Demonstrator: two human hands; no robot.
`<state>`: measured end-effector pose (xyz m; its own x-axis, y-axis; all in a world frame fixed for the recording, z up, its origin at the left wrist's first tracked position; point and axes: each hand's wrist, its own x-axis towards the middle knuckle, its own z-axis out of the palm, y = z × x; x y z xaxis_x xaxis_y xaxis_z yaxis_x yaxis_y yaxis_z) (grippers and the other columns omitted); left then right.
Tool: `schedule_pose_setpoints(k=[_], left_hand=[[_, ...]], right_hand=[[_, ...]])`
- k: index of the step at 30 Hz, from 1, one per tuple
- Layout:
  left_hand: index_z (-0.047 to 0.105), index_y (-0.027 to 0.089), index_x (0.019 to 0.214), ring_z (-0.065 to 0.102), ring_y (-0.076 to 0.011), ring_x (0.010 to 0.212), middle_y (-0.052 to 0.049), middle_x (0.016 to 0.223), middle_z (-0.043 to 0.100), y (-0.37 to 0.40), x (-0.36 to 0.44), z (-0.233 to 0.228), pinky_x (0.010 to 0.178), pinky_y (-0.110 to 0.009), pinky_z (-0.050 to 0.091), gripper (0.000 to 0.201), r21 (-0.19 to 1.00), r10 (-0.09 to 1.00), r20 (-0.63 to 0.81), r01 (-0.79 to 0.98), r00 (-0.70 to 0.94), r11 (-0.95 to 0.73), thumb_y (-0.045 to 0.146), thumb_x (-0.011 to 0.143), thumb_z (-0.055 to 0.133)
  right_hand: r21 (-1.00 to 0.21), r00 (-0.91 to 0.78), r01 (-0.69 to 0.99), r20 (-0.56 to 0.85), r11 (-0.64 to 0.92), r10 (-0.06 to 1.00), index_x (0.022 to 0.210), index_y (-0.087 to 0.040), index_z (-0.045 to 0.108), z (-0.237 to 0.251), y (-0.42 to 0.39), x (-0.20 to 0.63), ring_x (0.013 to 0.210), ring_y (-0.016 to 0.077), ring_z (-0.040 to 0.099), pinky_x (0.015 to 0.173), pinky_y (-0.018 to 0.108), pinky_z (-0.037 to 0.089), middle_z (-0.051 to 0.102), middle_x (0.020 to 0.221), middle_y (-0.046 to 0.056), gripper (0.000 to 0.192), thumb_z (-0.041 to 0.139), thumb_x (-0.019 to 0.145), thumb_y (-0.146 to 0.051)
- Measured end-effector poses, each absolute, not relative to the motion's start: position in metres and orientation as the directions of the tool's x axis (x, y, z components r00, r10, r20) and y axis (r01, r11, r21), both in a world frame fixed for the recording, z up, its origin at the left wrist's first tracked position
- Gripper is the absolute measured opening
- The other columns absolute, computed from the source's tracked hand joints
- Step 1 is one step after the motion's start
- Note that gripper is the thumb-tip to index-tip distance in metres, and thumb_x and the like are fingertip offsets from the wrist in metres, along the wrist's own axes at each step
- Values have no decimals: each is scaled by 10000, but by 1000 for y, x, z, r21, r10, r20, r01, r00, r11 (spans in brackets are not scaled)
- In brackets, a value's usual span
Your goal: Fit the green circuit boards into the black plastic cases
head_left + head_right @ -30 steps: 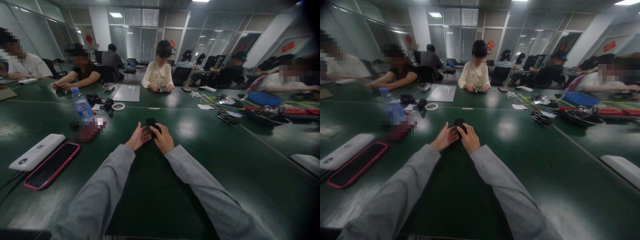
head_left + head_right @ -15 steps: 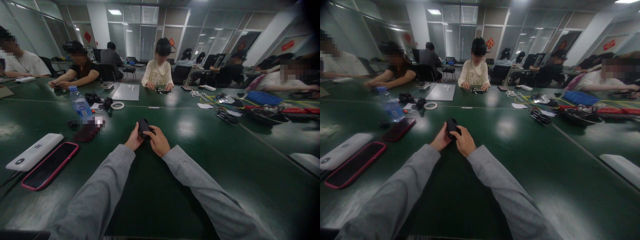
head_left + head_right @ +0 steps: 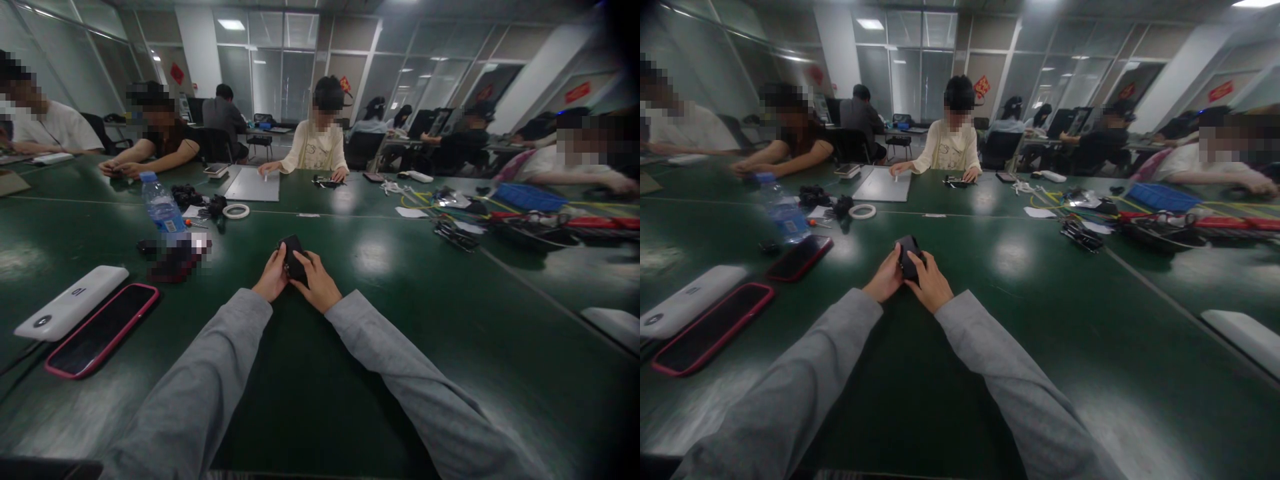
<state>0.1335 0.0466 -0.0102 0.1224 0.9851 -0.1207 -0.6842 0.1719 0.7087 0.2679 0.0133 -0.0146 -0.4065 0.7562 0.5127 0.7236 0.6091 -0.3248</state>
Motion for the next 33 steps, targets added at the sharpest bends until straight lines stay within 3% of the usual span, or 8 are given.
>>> schedule_pose_setpoints(k=[7,13,21,26,33], left_hand=[[565,169,1140,628,-189,916,-99,1005,665,46,129,-10,828,-318,491,465,666,977,-108,-716,186,210,499,814,534],[550,161,1177,634,-189,927,-105,1027,668,48,131,-6,847,-322,482,468,639,969,-176,-729,171,245,493,863,449],[581,150,1073,623,-200,952,-100,1039,655,49,126,-7,814,-325,495,475,580,956,-202,-760,214,293,526,885,358],[575,152,1014,610,-229,998,-128,1064,639,55,122,-14,816,-358,495,491,476,938,-182,-808,296,348,550,884,320],[560,163,1059,589,-242,1051,-134,1137,614,55,121,-12,829,-383,486,492,477,931,-173,-800,321,364,540,892,292]], right_hand=[[-249,-395,730,606,636,690,1424,-301,243,-9,12,269,1285,275,319,1015,482,395,265,1375,118,633,524,860,-241],[-380,-247,713,650,589,719,1393,-313,330,-11,18,276,1241,280,370,998,491,405,250,1388,102,694,642,778,-396],[-542,-93,649,640,534,762,1355,-291,401,-15,25,281,1223,254,398,1013,457,396,337,1328,95,728,706,707,-427],[-588,-39,628,630,510,775,1353,-260,395,-16,27,283,1221,233,401,1038,445,368,404,1243,90,710,694,713,-333],[-699,26,584,524,412,851,1339,-181,387,-28,35,285,1138,241,484,943,441,437,474,1221,130,683,634,738,-390]])
